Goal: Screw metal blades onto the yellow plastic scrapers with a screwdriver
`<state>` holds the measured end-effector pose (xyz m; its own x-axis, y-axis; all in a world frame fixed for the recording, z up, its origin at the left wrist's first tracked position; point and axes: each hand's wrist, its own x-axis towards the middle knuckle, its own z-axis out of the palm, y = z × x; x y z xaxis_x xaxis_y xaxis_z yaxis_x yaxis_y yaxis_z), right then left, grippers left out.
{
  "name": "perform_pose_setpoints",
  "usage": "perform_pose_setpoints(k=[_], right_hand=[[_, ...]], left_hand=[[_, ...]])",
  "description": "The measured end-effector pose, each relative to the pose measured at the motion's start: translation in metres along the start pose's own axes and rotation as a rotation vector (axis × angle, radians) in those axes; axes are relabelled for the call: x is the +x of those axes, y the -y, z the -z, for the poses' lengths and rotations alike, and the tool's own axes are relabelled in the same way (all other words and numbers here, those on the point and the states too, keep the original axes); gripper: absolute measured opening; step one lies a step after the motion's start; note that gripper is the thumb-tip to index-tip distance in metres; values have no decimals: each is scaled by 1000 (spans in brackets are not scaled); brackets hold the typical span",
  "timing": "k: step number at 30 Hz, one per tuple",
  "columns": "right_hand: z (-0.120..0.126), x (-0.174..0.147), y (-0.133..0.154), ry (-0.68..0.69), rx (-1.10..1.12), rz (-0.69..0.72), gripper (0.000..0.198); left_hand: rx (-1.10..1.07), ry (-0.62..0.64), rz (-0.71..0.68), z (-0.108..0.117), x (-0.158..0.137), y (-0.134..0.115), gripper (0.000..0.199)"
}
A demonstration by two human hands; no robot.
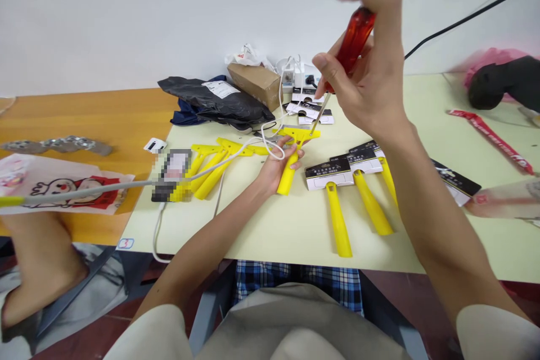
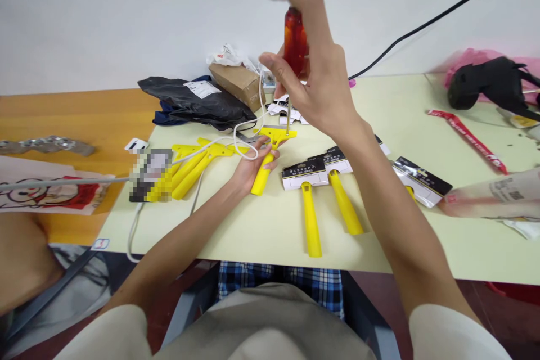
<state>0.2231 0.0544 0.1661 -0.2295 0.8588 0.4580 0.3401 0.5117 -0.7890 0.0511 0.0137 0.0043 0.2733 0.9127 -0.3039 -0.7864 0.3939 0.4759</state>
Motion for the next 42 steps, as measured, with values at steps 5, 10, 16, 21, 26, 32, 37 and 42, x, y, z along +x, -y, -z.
perform_pose_setpoints(k=[5, 10, 16, 21, 26, 32, 37, 42], right_hand=[[12, -1, 2, 92, -37, 208, 36], [21, -4, 17, 120, 5, 250, 29], [25, -7, 16, 107, -189, 273, 44], [31, -8, 23, 212, -169, 273, 54], [31, 3, 36, 158, -325, 351, 40], [28, 15, 25, 214, -328, 347, 47], [35, 12, 23, 174, -355, 384, 42], [38, 13, 20, 171, -526, 386, 42]], left_hand=[[-19, -11, -6, 1, 2, -1, 41], [18, 19, -22, 2, 2, 0, 40], [76, -10, -44, -1, 1, 2, 46], [94, -10, -56, 1, 3, 1, 46], [75, 36, -43, 1, 2, 1, 49], [59, 31, -20, 2, 2, 2, 52], [71, 39, -23, 2, 2, 2, 51], [90, 3, -36, 1, 2, 1, 50]])
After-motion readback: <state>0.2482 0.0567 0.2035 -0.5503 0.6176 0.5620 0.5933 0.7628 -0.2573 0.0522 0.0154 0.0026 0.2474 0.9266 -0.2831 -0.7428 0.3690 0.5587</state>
